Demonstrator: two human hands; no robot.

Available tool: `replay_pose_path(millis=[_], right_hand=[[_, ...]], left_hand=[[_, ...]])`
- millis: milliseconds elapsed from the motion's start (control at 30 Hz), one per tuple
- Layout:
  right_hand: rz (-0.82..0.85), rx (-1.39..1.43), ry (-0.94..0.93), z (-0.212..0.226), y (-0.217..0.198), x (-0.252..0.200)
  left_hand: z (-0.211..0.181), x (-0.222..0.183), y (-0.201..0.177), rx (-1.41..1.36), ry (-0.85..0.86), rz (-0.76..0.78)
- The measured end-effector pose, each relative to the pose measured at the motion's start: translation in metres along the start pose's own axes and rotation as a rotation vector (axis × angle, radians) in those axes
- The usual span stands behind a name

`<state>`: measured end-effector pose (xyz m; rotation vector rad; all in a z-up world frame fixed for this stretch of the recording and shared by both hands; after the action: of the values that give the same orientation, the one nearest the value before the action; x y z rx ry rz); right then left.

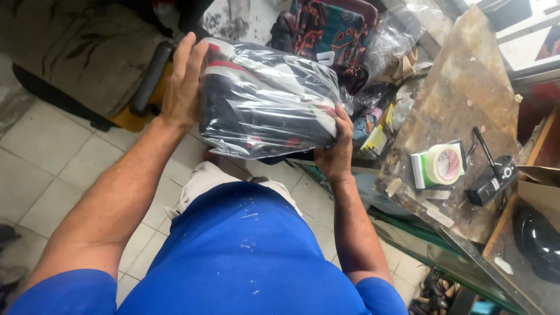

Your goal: Filling out a service receipt for a pair of shoes at a repair bench.

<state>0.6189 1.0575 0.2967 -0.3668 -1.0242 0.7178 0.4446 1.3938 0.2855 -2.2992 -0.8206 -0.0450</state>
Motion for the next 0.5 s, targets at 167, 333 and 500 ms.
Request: replay_pose_path(millis=[167, 333, 500], right_hand=[[-0.068, -0.195, 0.072, -0.01, 0.023, 0.001], [-0.095, -0.306, 0.124, -0.015, 0.029, 0.004], [-0.124, -0.353, 0.164, -0.026, 0.025, 0.006]], left_hand=[[0.02, 0.056, -0.003, -0.039, 0.156, 0.074], [0.025, 0.089, 0.004, -0.126, 0.338, 0.046], [0.019, 0.107, 0.015, -0.135, 0.387, 0.062]])
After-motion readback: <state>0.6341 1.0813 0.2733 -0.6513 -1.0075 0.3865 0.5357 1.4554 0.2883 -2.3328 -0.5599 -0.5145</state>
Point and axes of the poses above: each hand's wrist, its own x-axis towards the middle knuckle, its own y-axis out of the palm, z = x × y, the point moved 1 cm from there along x, towards the middle knuckle, and after that the axes turned 9 degrees about -y, right-handed, at the moved point
